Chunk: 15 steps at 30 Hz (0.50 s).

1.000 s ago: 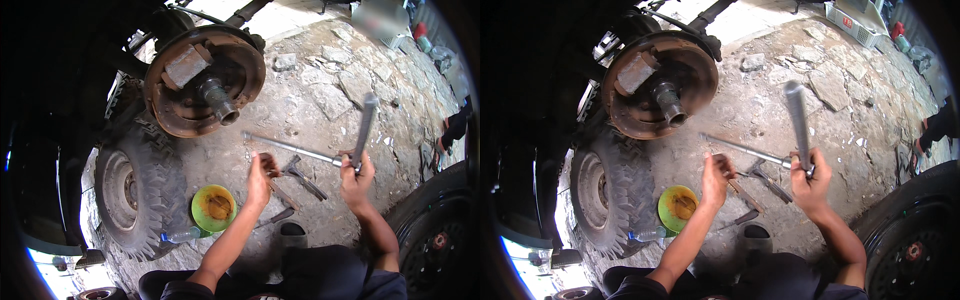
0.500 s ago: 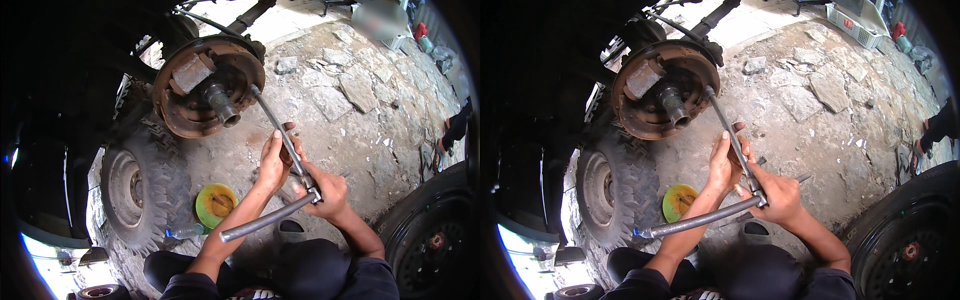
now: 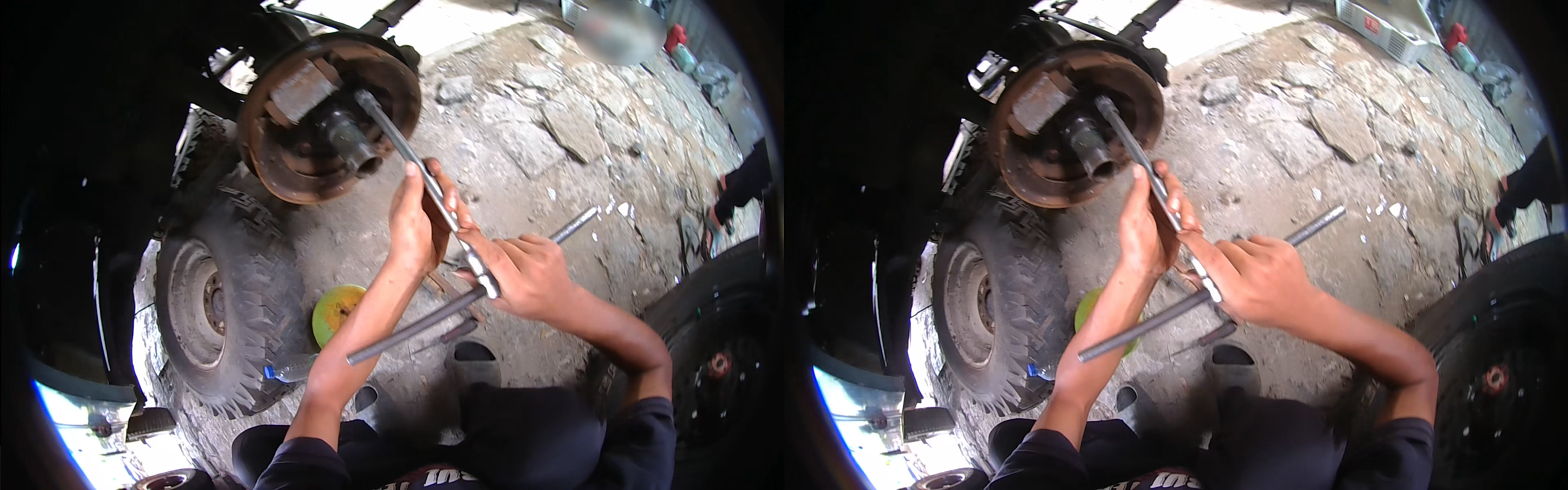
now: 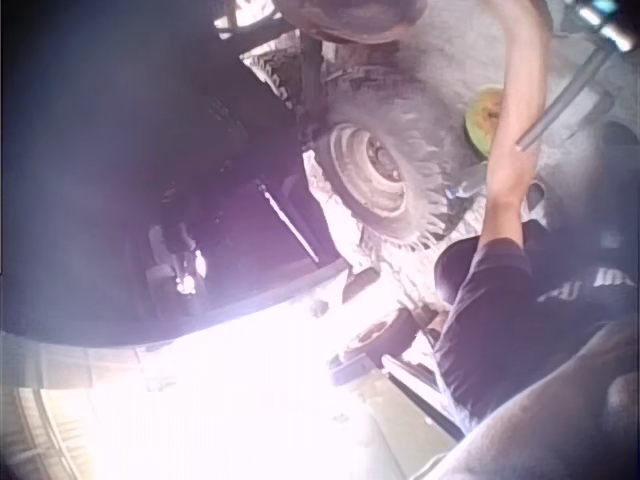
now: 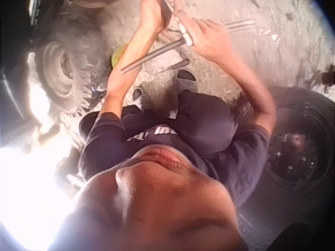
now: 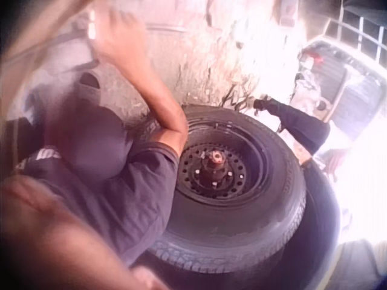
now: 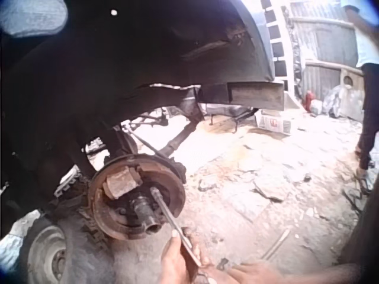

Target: The person uses a lug wrench to loosen and remove bolts from a vehicle's brake drum assembly.

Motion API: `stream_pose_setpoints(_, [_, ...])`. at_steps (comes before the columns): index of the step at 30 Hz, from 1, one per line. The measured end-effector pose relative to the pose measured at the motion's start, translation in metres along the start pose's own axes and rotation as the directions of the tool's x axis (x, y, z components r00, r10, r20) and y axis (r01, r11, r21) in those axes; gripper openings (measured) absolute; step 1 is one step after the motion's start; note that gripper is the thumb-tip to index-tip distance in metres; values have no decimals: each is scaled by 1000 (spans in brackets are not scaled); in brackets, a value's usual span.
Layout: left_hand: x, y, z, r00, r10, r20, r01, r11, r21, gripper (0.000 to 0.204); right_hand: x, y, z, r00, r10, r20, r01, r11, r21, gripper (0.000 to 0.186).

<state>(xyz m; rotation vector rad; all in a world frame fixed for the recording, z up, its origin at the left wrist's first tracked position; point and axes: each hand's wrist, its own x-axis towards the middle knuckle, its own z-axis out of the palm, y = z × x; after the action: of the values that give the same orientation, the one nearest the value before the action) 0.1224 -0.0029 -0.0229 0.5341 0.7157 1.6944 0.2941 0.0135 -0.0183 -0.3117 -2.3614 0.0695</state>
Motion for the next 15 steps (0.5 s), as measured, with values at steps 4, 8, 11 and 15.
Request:
stream_pose_setpoints(4, [-13, 9, 5, 992, -22, -123, 27, 999, 39, 40, -7, 1, -6, 997, -18, 77, 21, 999, -31, 46])
stream_pose_setpoints(8, [-12, 12, -10, 990, -49, -130, 58, 996, 62, 39, -56, 75, 21, 1000, -22, -19, 18, 982, -190, 26])
stream_pose_setpoints(11, [-10, -3, -10, 987, -49, -155, 57, 997, 47, 39, -97, 132, 29, 997, 2, 76, 9, 990, -141, 31])
stream_pose_setpoints(15, [-11, -38, 0, 965, -111, -240, 123, 992, 37, 38, -132, 143, 68, 977, 123, 177, -118, 992, -40, 39])
